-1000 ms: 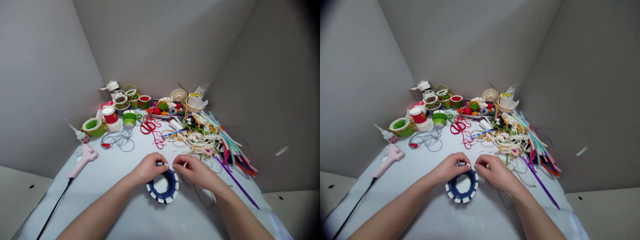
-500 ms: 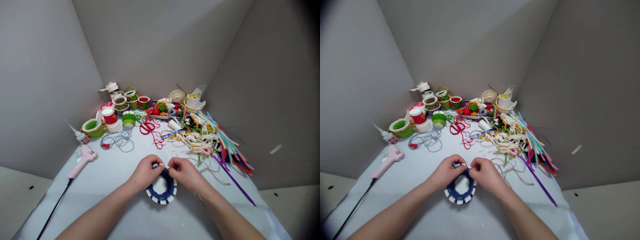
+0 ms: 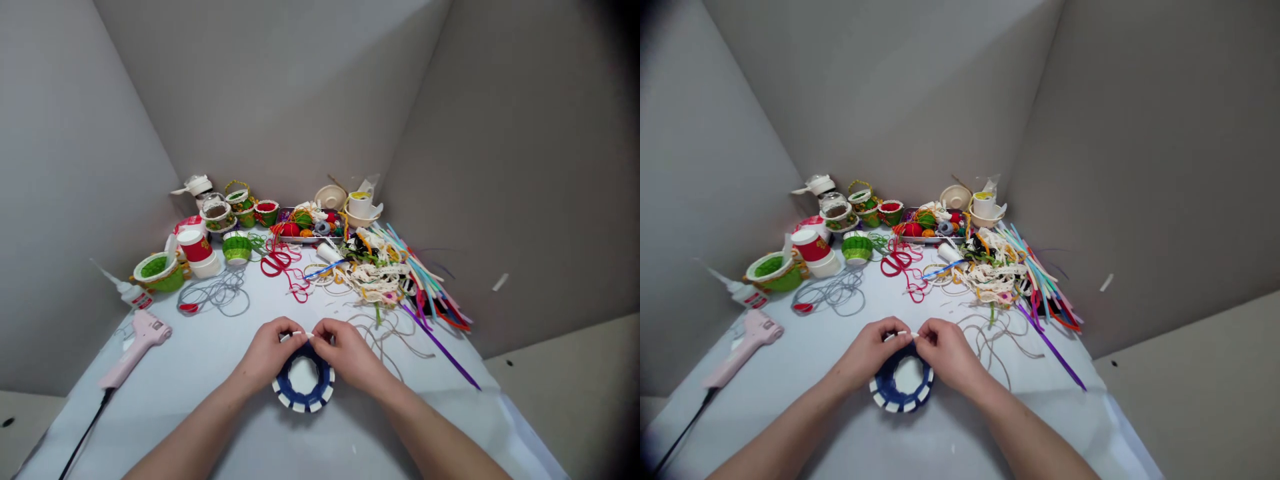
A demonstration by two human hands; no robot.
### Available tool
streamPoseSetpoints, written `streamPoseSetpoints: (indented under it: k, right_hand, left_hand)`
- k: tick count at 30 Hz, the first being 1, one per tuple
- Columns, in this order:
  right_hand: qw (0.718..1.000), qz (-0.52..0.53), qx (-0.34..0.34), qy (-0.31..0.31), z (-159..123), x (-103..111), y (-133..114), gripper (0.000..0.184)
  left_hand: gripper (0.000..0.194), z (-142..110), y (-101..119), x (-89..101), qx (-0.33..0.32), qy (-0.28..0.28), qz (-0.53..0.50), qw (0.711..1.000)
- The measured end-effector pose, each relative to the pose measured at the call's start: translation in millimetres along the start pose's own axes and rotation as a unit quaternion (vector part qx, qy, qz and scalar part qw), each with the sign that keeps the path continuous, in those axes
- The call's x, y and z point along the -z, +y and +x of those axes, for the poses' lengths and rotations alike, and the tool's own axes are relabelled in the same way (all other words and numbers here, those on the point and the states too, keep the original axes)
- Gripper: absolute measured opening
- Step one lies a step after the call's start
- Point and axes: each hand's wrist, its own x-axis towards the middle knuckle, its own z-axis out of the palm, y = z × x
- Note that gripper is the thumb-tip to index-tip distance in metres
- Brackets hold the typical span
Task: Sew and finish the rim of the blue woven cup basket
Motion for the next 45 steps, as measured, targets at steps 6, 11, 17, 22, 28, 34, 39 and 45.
streamPoseSetpoints:
  k: [6, 11, 17, 22, 28, 34, 39, 45]
  right_hand:
    - [0.959, -0.194, 0.092, 0.183, 7.3, 58.0, 22.4, 0.020]
    - [0.867, -0.438, 0.026, 0.235, 15.4, 83.8, 54.4, 0.011]
    - [0.869, -0.451, 0.025, 0.205, 17.2, 73.2, 63.7, 0.010]
    - [0.890, -0.361, 0.108, 0.256, 11.3, 66.4, 54.1, 0.012]
    - [0.960, -0.079, 0.218, 0.154, 6.0, 38.8, 28.7, 0.015]
    - [0.971, -0.044, 0.225, 0.069, 4.6, 20.3, 24.3, 0.016]
    - [0.954, -0.117, 0.263, 0.082, 3.8, 20.0, 24.6, 0.014]
    - [0.923, -0.199, 0.307, 0.118, -0.3, 21.5, 21.6, 0.013]
  left_hand:
    - [0.025, -1.5, 1.5, 1.5, 0.024, 0.021, 0.016, 0.999]
    - [0.028, -2.8, 2.3, -1.7, 0.042, 0.034, 0.009, 0.999]
    - [0.030, -6.6, 1.7, -4.1, 0.033, 0.078, -0.006, 0.996]
    - [0.034, -10.6, -5.2, -5.5, 0.028, 0.089, -0.044, 0.995]
    - [0.034, -13.1, -9.4, -6.1, 0.002, 0.096, -0.031, 0.995]
    - [0.032, -14.3, -11.2, -6.7, -0.028, 0.082, -0.019, 0.996]
    - [0.034, -13.8, -13.3, -6.3, -0.036, 0.079, -0.024, 0.996]
    - [0.034, -13.9, -15.6, -6.1, -0.030, 0.070, -0.048, 0.996]
